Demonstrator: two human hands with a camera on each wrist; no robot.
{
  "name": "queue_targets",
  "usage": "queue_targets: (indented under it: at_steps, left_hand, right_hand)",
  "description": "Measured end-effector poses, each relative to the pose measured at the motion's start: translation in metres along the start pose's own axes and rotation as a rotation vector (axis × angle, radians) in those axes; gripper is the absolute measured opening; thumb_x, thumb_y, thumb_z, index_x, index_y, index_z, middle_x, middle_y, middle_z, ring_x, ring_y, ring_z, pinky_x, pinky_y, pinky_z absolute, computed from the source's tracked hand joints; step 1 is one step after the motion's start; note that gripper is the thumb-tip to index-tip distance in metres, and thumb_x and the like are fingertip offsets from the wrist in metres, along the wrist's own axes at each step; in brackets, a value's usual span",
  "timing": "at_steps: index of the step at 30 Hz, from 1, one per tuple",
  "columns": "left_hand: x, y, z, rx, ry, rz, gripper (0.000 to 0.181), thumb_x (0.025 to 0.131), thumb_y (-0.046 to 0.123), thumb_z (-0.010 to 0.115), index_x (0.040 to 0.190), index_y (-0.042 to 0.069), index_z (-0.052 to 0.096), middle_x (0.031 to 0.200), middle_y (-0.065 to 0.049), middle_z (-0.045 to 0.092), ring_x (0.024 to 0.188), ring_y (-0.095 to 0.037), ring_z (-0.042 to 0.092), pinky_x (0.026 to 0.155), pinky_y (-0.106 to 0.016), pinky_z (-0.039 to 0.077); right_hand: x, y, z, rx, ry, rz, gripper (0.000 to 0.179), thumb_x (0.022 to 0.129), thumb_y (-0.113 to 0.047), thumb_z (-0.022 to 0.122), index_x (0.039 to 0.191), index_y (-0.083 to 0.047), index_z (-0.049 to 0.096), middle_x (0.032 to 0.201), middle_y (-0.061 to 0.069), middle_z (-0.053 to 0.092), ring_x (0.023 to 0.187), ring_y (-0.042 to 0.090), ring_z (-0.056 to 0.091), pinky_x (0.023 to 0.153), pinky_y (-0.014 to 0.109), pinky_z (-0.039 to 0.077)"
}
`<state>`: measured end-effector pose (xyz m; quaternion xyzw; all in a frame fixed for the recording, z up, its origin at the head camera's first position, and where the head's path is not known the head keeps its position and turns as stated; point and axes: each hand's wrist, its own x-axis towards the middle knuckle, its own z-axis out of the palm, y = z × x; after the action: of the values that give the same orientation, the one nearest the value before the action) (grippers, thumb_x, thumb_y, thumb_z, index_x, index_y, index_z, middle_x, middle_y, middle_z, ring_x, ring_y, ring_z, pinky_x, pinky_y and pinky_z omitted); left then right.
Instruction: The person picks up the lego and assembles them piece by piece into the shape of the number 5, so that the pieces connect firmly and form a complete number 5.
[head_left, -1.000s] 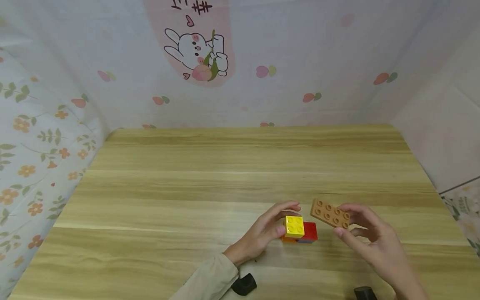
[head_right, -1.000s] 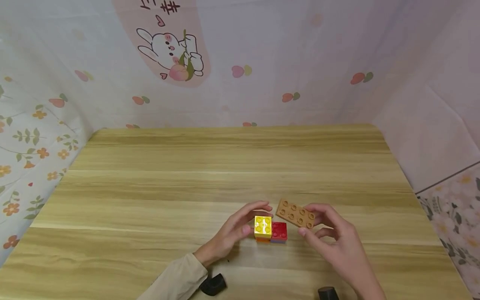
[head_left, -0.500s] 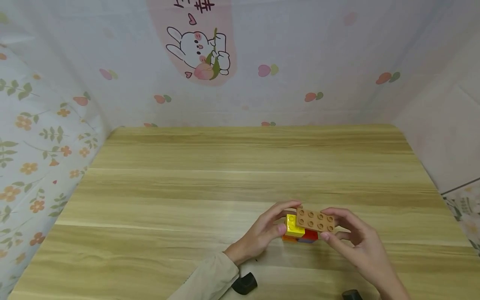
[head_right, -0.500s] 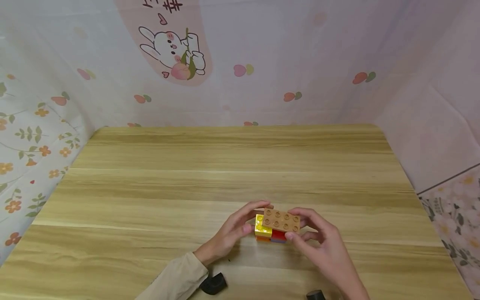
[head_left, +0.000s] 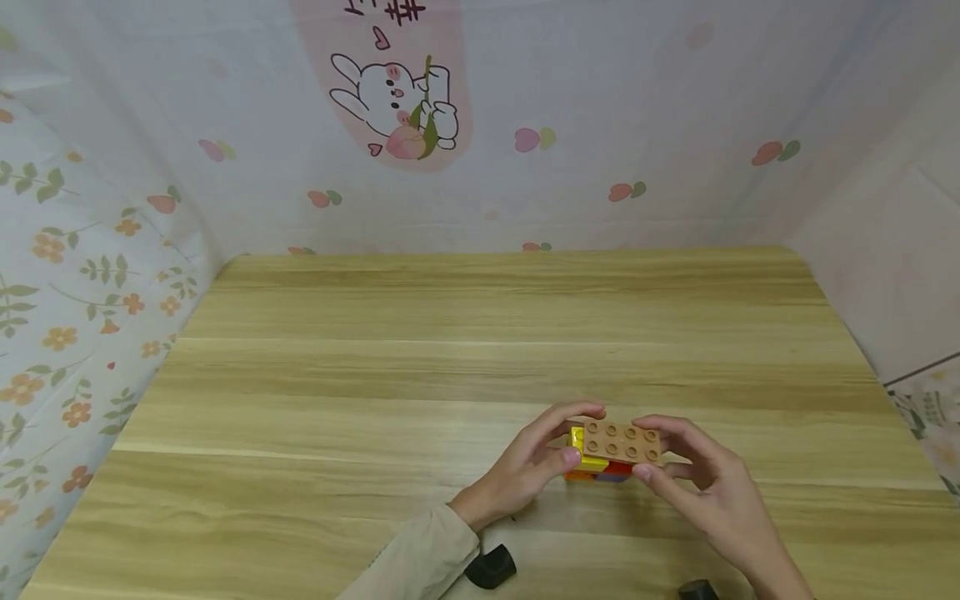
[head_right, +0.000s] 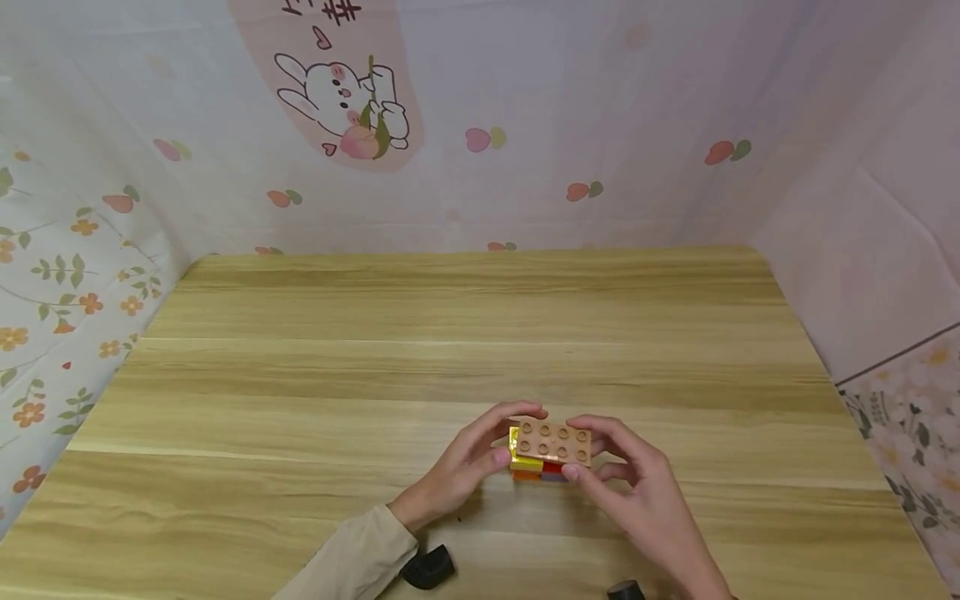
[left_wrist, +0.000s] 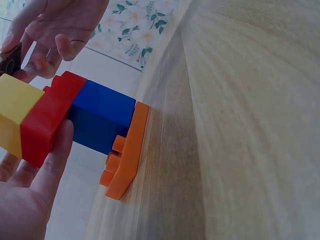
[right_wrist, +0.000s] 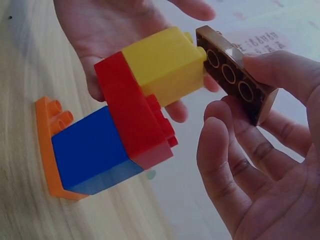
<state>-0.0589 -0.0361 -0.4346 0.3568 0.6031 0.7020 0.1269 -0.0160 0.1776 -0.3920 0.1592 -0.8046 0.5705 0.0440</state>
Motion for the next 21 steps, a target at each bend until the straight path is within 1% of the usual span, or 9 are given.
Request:
queue_targets:
  at_steps: [1,4,7,8,10,14,18,21]
  left_hand:
    - [0.0,-0.001,0.0,-0.002,0.004,-0.001,0.045,0.098,0.02,0.042,0.139,0.002,0.033,0.138,-0.015,0.038,0.125,-0.024,0.037,0.102,-0.042,0.031]
    - [0.0,-0.002,0.001,-0.038,0.007,-0.013,0.049,0.096,0.018,0.045,0.141,0.005,0.031,0.14,-0.015,0.035,0.122,-0.024,0.041,0.098,-0.04,0.037]
    - [0.0,-0.001,0.001,-0.067,0.006,-0.021,0.051,0.095,0.019,0.046,0.141,0.006,0.029,0.141,-0.016,0.033,0.122,-0.026,0.041,0.095,-0.039,0.041]
    - [0.0,-0.001,0.001,-0.072,0.004,-0.02,0.05,0.095,0.019,0.046,0.141,0.006,0.029,0.141,-0.016,0.033,0.122,-0.028,0.041,0.094,-0.039,0.041]
    - [0.0,0.0,0.001,-0.065,0.004,-0.014,0.049,0.095,0.019,0.046,0.14,0.006,0.03,0.141,-0.015,0.033,0.125,-0.032,0.038,0.097,-0.04,0.038]
    - [0.001,0.002,0.001,-0.066,0.005,-0.016,0.047,0.096,0.015,0.044,0.139,0.003,0.029,0.14,-0.012,0.034,0.125,-0.03,0.038,0.096,-0.04,0.039]
    - [0.002,0.013,0.002,-0.081,0.002,-0.016,0.046,0.096,0.009,0.041,0.138,-0.001,0.026,0.138,-0.021,0.032,0.121,-0.027,0.042,0.092,-0.037,0.043]
    - [0.003,0.023,0.002,-0.084,0.0,-0.022,0.045,0.098,0.011,0.038,0.14,0.001,0.024,0.136,-0.026,0.032,0.117,-0.026,0.046,0.091,-0.036,0.044]
  right_hand:
    - [0.0,0.0,0.001,0.005,0.002,-0.003,0.045,0.077,0.014,0.066,0.119,0.001,0.055,0.112,0.003,0.058,0.091,0.011,0.057,0.067,0.026,0.053]
    - [0.0,0.001,0.002,0.017,0.0,-0.01,0.046,0.077,0.015,0.065,0.12,0.002,0.055,0.11,0.003,0.058,0.09,0.011,0.056,0.067,0.025,0.052]
    - [-0.001,0.001,0.004,0.014,0.004,-0.012,0.047,0.077,0.016,0.065,0.12,0.002,0.055,0.109,0.004,0.059,0.09,0.011,0.057,0.068,0.025,0.052]
    - [-0.001,0.002,0.004,0.014,0.004,-0.011,0.047,0.077,0.016,0.065,0.121,0.002,0.054,0.108,0.004,0.059,0.09,0.011,0.057,0.068,0.025,0.052]
    - [-0.001,0.002,0.005,0.01,0.005,-0.009,0.047,0.077,0.015,0.065,0.121,0.001,0.055,0.107,0.004,0.059,0.09,0.011,0.057,0.067,0.026,0.052]
    - [0.0,0.001,0.005,0.004,-0.001,-0.006,0.047,0.077,0.015,0.065,0.121,0.001,0.055,0.104,0.004,0.059,0.089,0.011,0.056,0.066,0.026,0.052]
    - [0.0,0.0,0.004,-0.002,-0.022,0.01,0.045,0.079,0.01,0.066,0.122,-0.002,0.055,0.104,0.002,0.059,0.089,0.011,0.056,0.066,0.027,0.053]
    - [0.001,0.0,0.004,-0.01,-0.031,0.013,0.045,0.08,0.009,0.067,0.122,-0.003,0.055,0.103,0.001,0.06,0.088,0.011,0.056,0.065,0.027,0.053]
